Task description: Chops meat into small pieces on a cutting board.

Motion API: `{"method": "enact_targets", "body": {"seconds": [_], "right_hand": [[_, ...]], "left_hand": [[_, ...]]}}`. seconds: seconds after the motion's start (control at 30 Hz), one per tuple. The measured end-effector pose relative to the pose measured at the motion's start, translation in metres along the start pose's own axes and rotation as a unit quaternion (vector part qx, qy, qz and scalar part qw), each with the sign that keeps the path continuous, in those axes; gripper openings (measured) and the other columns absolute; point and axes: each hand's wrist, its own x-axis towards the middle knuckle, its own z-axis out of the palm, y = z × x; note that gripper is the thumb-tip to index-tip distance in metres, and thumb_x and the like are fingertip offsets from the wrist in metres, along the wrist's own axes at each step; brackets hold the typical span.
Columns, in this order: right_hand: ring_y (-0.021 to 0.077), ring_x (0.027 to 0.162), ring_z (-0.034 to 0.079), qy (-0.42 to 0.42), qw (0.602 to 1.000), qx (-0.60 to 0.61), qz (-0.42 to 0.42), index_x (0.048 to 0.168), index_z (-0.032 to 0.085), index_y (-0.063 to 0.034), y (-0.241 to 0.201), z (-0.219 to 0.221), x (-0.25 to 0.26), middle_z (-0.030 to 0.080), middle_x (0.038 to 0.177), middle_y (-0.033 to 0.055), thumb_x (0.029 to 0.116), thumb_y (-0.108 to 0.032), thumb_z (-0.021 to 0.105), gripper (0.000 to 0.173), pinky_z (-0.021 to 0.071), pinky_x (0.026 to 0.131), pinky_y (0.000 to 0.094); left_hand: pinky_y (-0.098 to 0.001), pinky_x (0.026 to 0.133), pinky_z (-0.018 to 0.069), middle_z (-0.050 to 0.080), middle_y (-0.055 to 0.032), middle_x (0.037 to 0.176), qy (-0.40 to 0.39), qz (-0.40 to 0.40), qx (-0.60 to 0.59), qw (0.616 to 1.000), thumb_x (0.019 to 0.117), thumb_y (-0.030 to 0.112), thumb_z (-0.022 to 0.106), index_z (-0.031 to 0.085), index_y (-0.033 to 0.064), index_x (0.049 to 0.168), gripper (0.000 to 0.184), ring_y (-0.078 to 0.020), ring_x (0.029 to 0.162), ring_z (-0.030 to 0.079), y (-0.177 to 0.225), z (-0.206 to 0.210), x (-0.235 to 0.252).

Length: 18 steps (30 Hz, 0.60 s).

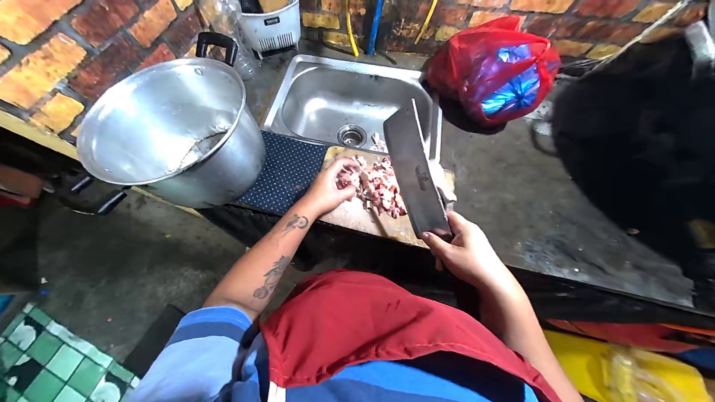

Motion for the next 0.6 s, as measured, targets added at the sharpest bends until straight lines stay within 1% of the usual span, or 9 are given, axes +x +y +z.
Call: {"method": "enact_targets", "body": {"seconds": [0.03,0.1,0.13,0.17,0.27,0.37,0.4,0.5,0.6], "right_hand": [[0.0064,0.050,0.058,-0.010,1.000,-0.006,0.001,0.124,0.056,-0.0019,-0.002,0.002,0.002,0.064,0.079,0.0035,0.0993,-0.015,0.062,0.029,0.0532,0.049,0.0254],[0.0069,0.050,0.058,-0.024,1.000,-0.012,0.003,0.125,0.056,-0.0014,-0.004,0.006,0.006,0.064,0.079,0.0039,0.0993,-0.016,0.061,0.030,0.0537,0.049,0.0258],[0.0072,0.050,0.058,-0.029,0.999,-0.014,0.004,0.126,0.056,-0.0016,-0.005,0.008,0.007,0.064,0.079,0.0039,0.0993,-0.016,0.061,0.031,0.0539,0.049,0.0261],[0.0074,0.050,0.058,-0.033,0.999,-0.016,0.006,0.125,0.057,-0.0020,-0.006,0.009,0.008,0.064,0.079,0.0040,0.0996,-0.016,0.061,0.030,0.0540,0.050,0.0262],[0.0076,0.050,0.059,-0.034,0.999,-0.026,-0.002,0.121,0.058,-0.0021,-0.007,0.012,0.011,0.064,0.080,0.0046,0.0994,-0.016,0.062,0.026,0.0547,0.050,0.0267],[0.0074,0.051,0.059,-0.037,0.999,-0.034,-0.006,0.121,0.057,-0.0019,-0.010,0.014,0.013,0.064,0.080,0.0045,0.0994,-0.016,0.062,0.026,0.0545,0.050,0.0262],[0.0079,0.051,0.059,-0.037,0.999,-0.036,-0.004,0.121,0.058,-0.0022,-0.011,0.015,0.014,0.064,0.080,0.0047,0.0998,-0.017,0.062,0.026,0.0546,0.050,0.0267],[0.0098,0.051,0.060,-0.036,0.998,-0.058,-0.004,0.118,0.059,-0.0018,-0.012,0.020,0.018,0.062,0.077,0.0049,0.1031,-0.023,0.060,0.026,0.0557,0.053,0.0296],[0.0119,0.053,0.060,-0.039,0.996,-0.084,0.000,0.114,0.060,-0.0022,-0.016,0.026,0.024,0.060,0.072,0.0049,0.1088,-0.029,0.051,0.028,0.0562,0.056,0.0327]], "left_hand": [[-0.0413,0.084,0.0603,0.068,-0.0174,0.118,0.003,0.015,0.024,1.000,0.0887,0.003,0.070,0.062,0.0004,0.131,0.043,-0.0226,0.095,0.071,-0.002,0.004,-0.002],[-0.0396,0.086,0.0587,0.072,-0.0165,0.112,0.035,0.058,0.096,0.993,0.0910,0.004,0.068,0.072,-0.0008,0.112,0.023,-0.0228,0.097,0.071,-0.007,0.012,-0.005],[-0.0414,0.088,0.0584,0.072,-0.0160,0.109,0.050,0.077,0.127,0.988,0.0918,0.004,0.067,0.074,-0.0005,0.105,0.016,-0.0243,0.098,0.071,-0.010,0.014,-0.007],[-0.0447,0.092,0.0577,0.073,-0.0162,0.110,0.056,0.093,0.156,0.982,0.0919,0.003,0.066,0.075,-0.0003,0.103,0.014,-0.0270,0.103,0.071,-0.014,0.015,-0.008],[-0.0474,0.098,0.0560,0.071,-0.0177,0.117,0.030,0.107,0.206,0.972,0.0928,0.006,0.067,0.076,0.0015,0.106,0.017,-0.0303,0.110,0.070,-0.015,0.013,-0.015],[-0.0489,0.093,0.0573,0.065,-0.0229,0.129,0.022,0.088,0.224,0.970,0.0897,0.015,0.075,0.077,0.0030,0.109,0.023,-0.0331,0.107,0.070,-0.011,0.014,-0.021],[-0.0491,0.093,0.0572,0.065,-0.0214,0.126,0.029,0.089,0.226,0.970,0.0913,0.015,0.074,0.078,0.0036,0.108,0.021,-0.0324,0.105,0.069,-0.013,0.017,-0.022],[-0.0507,0.099,0.0549,0.070,-0.0159,0.126,0.023,0.109,0.237,0.965,0.0983,0.011,0.064,0.078,0.0055,0.110,0.019,-0.0313,0.114,0.069,-0.019,0.023,-0.024],[-0.0496,0.103,0.0535,0.073,-0.0162,0.121,0.038,0.146,0.198,0.968,0.0975,0.003,0.062,0.077,0.0021,0.113,0.022,-0.0309,0.116,0.070,-0.023,0.022,-0.024]]}}
